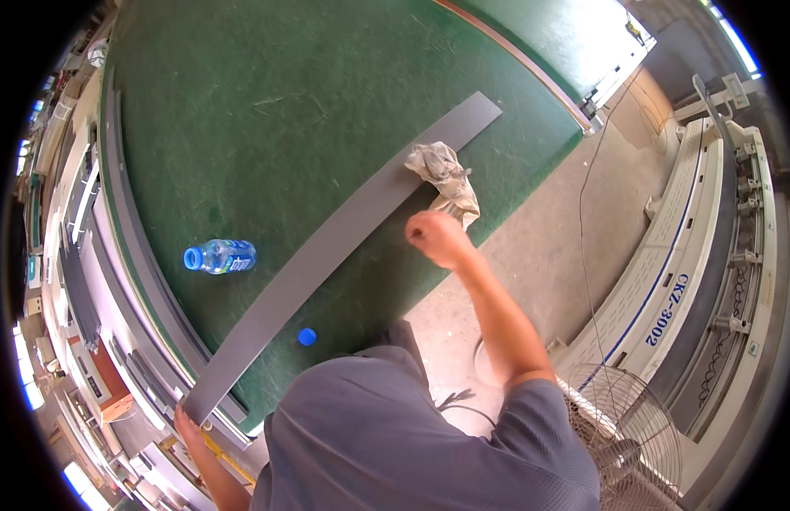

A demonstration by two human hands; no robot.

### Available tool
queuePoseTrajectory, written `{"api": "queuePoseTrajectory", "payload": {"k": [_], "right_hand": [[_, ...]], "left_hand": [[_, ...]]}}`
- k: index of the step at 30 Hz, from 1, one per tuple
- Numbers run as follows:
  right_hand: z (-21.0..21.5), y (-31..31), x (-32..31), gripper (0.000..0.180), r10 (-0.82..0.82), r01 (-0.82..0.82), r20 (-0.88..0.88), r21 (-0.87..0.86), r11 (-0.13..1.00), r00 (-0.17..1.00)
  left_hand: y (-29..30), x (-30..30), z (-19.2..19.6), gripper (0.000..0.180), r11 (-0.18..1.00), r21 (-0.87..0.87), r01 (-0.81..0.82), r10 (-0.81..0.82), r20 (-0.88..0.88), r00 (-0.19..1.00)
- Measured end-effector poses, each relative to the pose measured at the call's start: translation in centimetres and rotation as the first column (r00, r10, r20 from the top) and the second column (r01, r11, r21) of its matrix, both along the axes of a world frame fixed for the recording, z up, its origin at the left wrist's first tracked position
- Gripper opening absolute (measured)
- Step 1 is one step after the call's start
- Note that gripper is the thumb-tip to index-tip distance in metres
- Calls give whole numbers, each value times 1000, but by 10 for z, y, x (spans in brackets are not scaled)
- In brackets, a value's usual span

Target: The person wipes long grey panels with a cloth and liquid from a plastic bottle, uses a handheld scraper on specific spots, and handles the panels one at a time.

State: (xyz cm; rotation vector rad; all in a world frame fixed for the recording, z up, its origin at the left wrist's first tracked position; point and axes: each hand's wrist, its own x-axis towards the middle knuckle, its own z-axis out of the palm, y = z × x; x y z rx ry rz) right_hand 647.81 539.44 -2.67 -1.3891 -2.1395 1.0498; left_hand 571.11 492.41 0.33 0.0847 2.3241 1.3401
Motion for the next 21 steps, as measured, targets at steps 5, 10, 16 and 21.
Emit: {"api": "queuePoseTrajectory", "payload": {"k": [5, 10, 16, 21], "right_hand": [[3, 45, -5, 6, -490, 505, -119, 201, 840, 863], [-7, 75, -7, 3, -473, 364, 51, 568, 738, 880], [-2, 70, -15, 4, -203, 109, 134, 508, 854, 970], [-3, 76, -14, 6, -137, 71, 137, 403, 912, 981]], "left_hand": [[-9, -7, 2, 47, 998, 2, 56, -56, 18, 998], [8, 12, 9, 51, 998, 44, 40, -43, 72, 996], [-3, 25, 17, 62, 1000, -14, 6, -5, 79, 997], [-4, 28, 13, 67, 1000, -21, -3, 4, 70, 998]]}}
